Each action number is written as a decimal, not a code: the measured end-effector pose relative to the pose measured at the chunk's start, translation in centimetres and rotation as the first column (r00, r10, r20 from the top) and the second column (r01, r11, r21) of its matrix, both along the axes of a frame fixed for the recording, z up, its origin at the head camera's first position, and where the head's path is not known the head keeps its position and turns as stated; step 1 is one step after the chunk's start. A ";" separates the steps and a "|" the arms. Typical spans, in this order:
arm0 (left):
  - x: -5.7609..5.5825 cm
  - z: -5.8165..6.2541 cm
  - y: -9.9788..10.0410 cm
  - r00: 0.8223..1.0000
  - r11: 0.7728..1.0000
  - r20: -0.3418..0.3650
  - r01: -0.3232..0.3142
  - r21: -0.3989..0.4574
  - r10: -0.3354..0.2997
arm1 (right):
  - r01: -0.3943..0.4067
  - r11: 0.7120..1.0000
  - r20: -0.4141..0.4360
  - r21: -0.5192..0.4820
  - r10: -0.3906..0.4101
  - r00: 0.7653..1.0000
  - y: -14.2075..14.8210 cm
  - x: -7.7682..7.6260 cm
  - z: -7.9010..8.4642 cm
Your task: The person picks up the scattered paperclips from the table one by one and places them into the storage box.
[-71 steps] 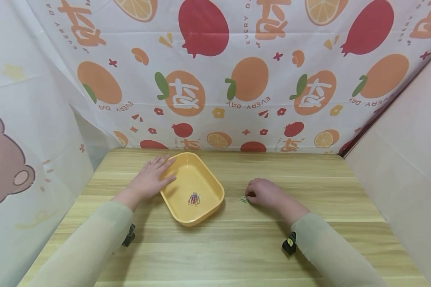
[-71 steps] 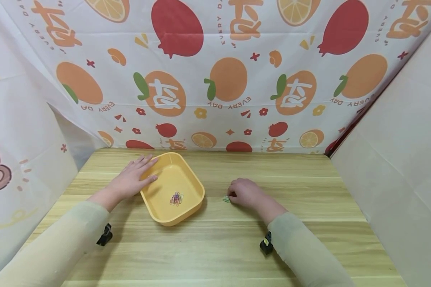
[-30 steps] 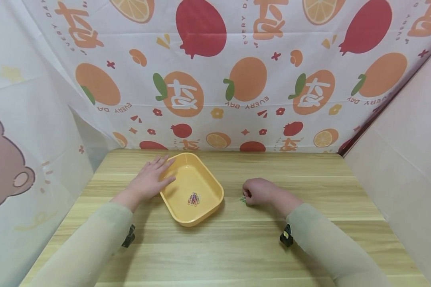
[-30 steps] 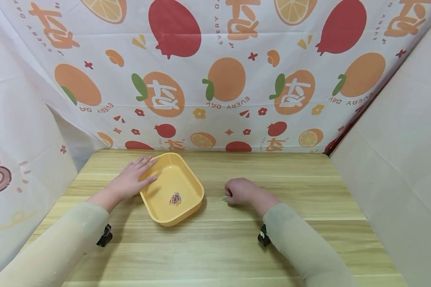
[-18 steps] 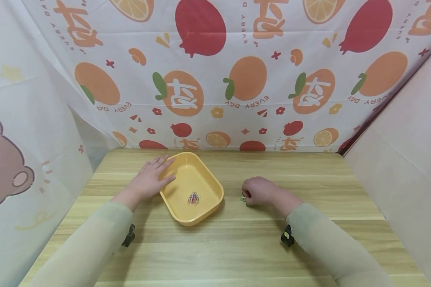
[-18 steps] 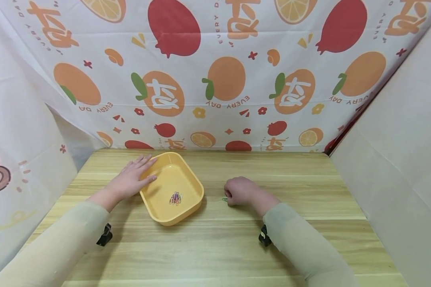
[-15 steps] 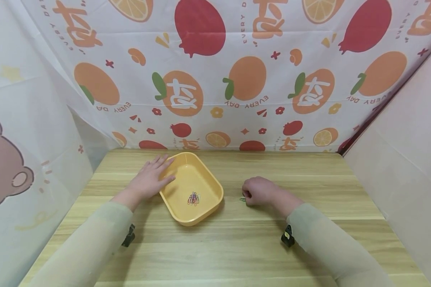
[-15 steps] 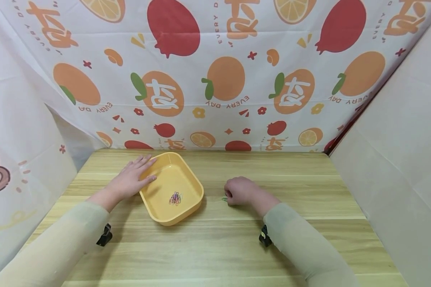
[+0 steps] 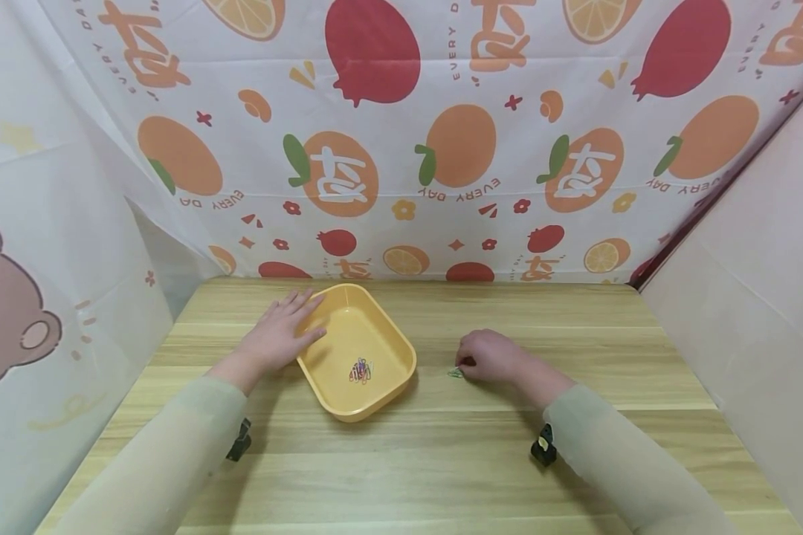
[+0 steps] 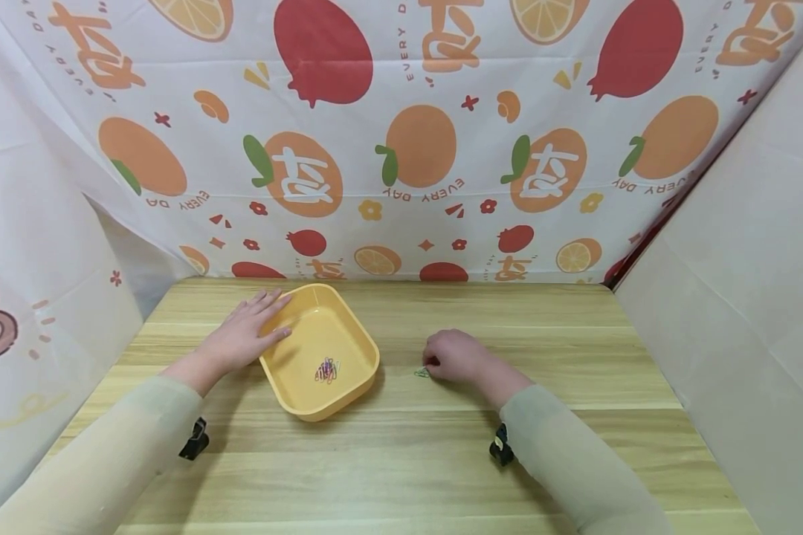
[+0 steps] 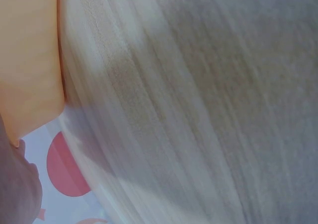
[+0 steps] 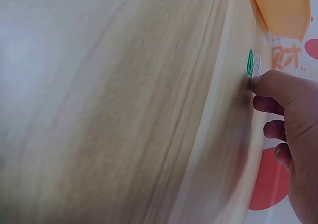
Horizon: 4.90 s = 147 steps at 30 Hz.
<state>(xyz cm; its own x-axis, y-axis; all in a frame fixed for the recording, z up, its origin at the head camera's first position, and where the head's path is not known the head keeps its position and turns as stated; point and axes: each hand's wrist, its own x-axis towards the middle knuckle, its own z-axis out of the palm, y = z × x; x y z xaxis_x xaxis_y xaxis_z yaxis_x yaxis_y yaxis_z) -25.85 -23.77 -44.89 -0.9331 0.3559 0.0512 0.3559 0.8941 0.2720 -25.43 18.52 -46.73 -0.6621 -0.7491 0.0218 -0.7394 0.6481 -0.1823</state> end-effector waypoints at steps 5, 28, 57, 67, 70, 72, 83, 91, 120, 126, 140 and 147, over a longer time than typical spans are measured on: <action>0.0 0.1 0.0 1.000 1.000 -0.001 -0.001 0.002 0.001 | -0.023 1.000 0.005 -0.006 0.023 1.000 0.3 -0.1 -0.2; -0.1 -0.1 -0.2 1.000 1.000 -0.007 0.002 0.011 -0.002 | 0.014 0.994 -0.095 -0.109 -0.024 0.995 1.2 -0.2 0.0; 0.0 0.1 -0.2 1.000 1.000 0.006 0.004 0.009 -0.004 | -0.095 0.966 -0.217 -0.240 0.042 0.975 -4.7 -1.5 4.7; -0.1 -0.1 -0.2 1.000 1.000 0.009 0.004 0.004 -0.004 | -0.154 0.961 -0.218 -0.232 0.103 0.971 -8.1 -1.3 5.1; -0.1 -0.1 -0.2 1.000 1.000 0.012 0.001 0.004 -0.001 | -0.157 0.968 -0.202 -0.196 0.116 0.973 -9.1 -1.2 5.2; -0.1 -0.1 -0.2 1.000 1.000 0.013 0.000 0.006 -0.001 | -0.172 0.972 -0.190 -0.157 0.141 0.972 -9.9 -1.1 5.2; 0.0 0.0 -0.1 1.000 1.000 0.003 0.001 0.011 -0.001 | -0.280 0.947 -0.195 0.157 0.308 0.931 -14.1 -1.0 4.4; -0.1 -0.2 -0.1 1.000 1.000 -0.009 -0.002 -0.002 0.002 | -0.251 0.919 -0.189 0.304 0.316 0.930 -15.9 -1.0 4.2; 0.1 0.2 0.1 1.000 1.000 0.012 -0.016 0.001 0.016 | -0.232 0.960 -0.190 0.158 0.260 0.947 -15.3 -1.1 4.5; -0.1 0.0 0.0 1.000 1.000 0.009 -0.008 -0.003 0.008 | -0.195 0.981 -0.179 -0.002 0.191 0.965 -13.6 -0.8 5.0; -0.2 0.0 -0.1 1.000 1.000 -0.006 0.001 -0.004 -0.001 | 0.051 0.985 -0.104 -0.162 -0.069 0.992 -7.6 -0.1 4.1; 0.0 -0.1 -0.1 1.000 1.000 -0.018 0.002 -0.003 -0.002 | 0.043 0.992 -0.145 -0.120 -0.060 0.988 -4.5 0.7 2.8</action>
<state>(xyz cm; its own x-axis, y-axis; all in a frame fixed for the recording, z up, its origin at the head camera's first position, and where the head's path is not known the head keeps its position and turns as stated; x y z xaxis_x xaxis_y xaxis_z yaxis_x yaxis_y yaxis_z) -25.89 -23.90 -44.96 -0.9312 0.3584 0.0667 0.3629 0.8941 0.2624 -24.68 14.04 -43.92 -0.6828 -0.7006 0.2071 -0.7298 0.6671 -0.1497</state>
